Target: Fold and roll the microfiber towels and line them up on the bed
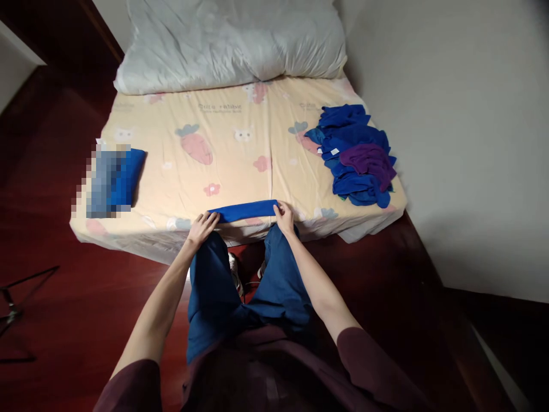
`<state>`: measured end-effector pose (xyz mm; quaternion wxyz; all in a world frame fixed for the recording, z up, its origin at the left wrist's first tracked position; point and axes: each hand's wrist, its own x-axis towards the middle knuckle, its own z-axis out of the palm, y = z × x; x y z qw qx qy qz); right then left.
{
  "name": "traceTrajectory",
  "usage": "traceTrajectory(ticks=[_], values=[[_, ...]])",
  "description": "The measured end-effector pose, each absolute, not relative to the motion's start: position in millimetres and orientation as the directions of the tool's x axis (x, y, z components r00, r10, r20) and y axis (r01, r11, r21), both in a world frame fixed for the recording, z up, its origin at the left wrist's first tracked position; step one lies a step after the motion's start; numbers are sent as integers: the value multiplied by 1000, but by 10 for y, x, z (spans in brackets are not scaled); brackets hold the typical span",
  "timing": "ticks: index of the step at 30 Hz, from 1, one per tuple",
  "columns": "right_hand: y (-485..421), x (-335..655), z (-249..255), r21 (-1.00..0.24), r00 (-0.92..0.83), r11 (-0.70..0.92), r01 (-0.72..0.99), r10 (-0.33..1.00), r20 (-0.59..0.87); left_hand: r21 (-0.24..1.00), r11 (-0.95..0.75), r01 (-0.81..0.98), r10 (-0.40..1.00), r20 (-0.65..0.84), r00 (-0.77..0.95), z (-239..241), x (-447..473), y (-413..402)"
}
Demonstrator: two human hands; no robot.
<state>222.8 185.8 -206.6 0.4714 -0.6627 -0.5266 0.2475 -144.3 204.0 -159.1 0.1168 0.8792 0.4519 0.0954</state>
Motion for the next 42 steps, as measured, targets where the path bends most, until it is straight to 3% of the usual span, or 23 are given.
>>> traceTrajectory(ticks=[4,7,11,15,22,25,28,30,32,35,38,42], values=[[1832,2207,-1966,-817,314,-52,574,936,161,199,-552,810,831,51,554,-1445,-1267,1959],[1797,2134,-1790,-668,288,-65,741,930,229,112,-522,845,853,76,517,-1257,-1021,1867],[1771,1936,-1564,-437,-12,125,891,968,252,63,-530,846,847,87,525,-1171,-705,1806],[1759,1808,-1537,-352,-305,346,870,937,168,139,-511,849,860,64,507,-1394,-667,1936],[1827,1843,-1568,-382,-303,311,870,949,83,371,-456,809,886,101,453,-1503,-980,2122],[2017,1896,-1464,-441,-297,272,856,955,13,542,-321,777,946,214,242,-1407,-881,1715],[2294,2027,-1344,-505,-344,249,826,934,-102,840,-62,539,981,152,-124,-1422,-619,1171],[2481,2126,-1290,-529,-384,232,816,902,-197,970,174,171,969,-137,-207,-1465,-419,971],[2634,2191,-1258,-523,-418,225,822,863,-284,898,365,-245,898,-409,-162,-1488,-251,995],[2763,2181,-1221,-471,-455,266,841,818,-352,661,393,-639,807,-581,-104,-1459,-123,1328],[2801,2092,-1173,-405,-468,311,860,797,-382,564,350,-747,728,-667,-162,-1405,-98,1677],[2823,2000,-1120,-341,-450,319,884,777,-440,568,280,-774,614,-726,-310,-1397,-51,1923]])
